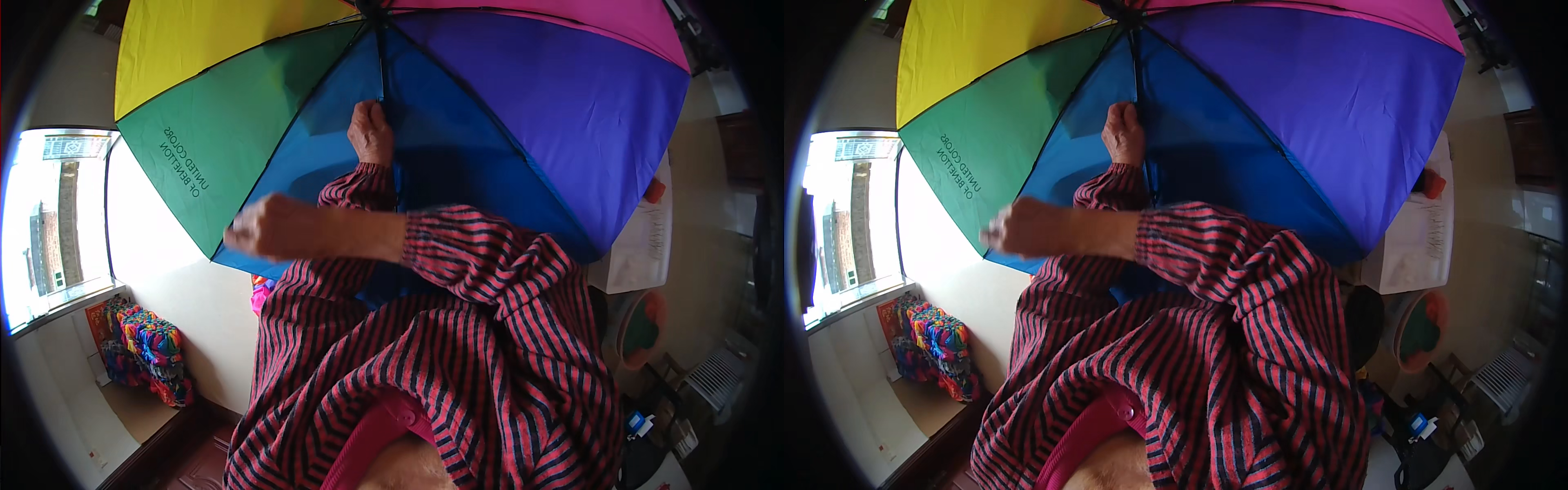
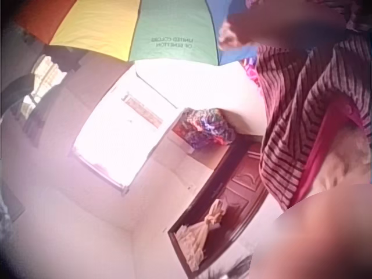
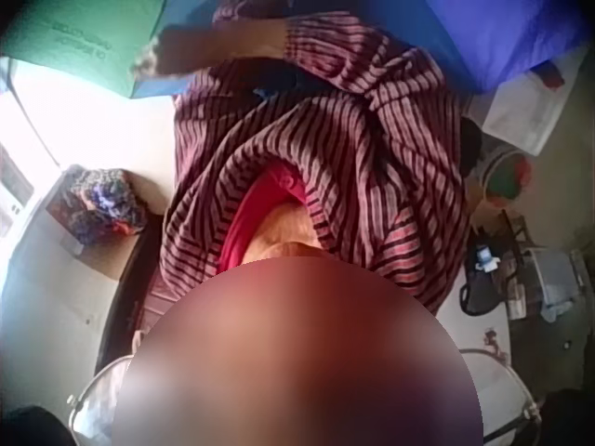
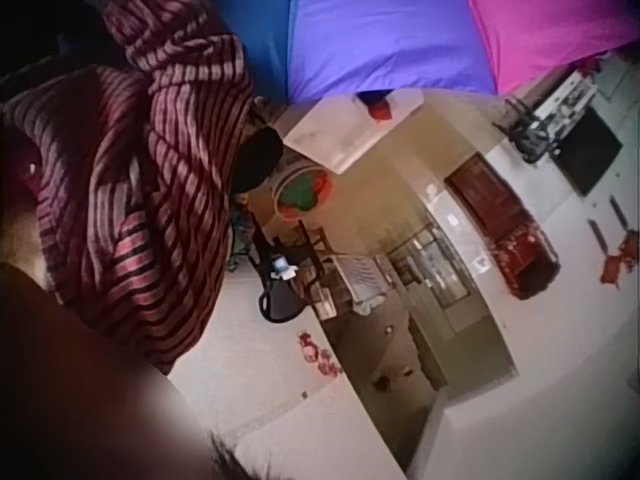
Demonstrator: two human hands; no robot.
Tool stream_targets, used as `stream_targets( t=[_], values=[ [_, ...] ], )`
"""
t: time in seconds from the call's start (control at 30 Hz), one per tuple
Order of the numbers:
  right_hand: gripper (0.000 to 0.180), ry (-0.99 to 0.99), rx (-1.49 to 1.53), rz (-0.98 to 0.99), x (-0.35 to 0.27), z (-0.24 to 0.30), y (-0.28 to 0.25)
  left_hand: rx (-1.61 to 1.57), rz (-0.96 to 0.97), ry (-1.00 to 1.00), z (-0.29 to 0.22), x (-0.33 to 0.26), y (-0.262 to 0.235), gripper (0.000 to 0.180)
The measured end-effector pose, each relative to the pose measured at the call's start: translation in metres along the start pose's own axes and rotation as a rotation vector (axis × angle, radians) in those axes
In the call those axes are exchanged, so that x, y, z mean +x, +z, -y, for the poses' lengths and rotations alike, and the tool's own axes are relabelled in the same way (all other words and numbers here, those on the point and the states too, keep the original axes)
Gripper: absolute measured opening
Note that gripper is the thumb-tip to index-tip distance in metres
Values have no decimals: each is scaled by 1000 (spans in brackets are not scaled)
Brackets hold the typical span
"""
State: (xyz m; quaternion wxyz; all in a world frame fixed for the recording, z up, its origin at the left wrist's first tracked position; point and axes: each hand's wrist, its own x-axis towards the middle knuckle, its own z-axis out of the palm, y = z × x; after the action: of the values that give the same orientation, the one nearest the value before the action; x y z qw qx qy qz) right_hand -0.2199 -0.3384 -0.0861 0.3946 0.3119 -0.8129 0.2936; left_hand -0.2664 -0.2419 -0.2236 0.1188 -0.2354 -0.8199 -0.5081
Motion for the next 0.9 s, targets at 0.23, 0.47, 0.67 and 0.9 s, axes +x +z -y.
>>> stream_targets(
  t=[0.23,0.47,0.67,0.9],
  values=[
    [13,-229,128,212,-57,67,-62,-32,197,-162,0,-33,-52,20],
    [5,135,-300,410,-189,-19,-180,419,669,82,30,-70,-88,26],
    [8,946,-592,-5,-247,-87,-284,658,764,257,56,-63,-104,24],
    [11,1206,-211,-33,-238,-41,-254,1032,596,270,122,57,-162,17]
  ],
)
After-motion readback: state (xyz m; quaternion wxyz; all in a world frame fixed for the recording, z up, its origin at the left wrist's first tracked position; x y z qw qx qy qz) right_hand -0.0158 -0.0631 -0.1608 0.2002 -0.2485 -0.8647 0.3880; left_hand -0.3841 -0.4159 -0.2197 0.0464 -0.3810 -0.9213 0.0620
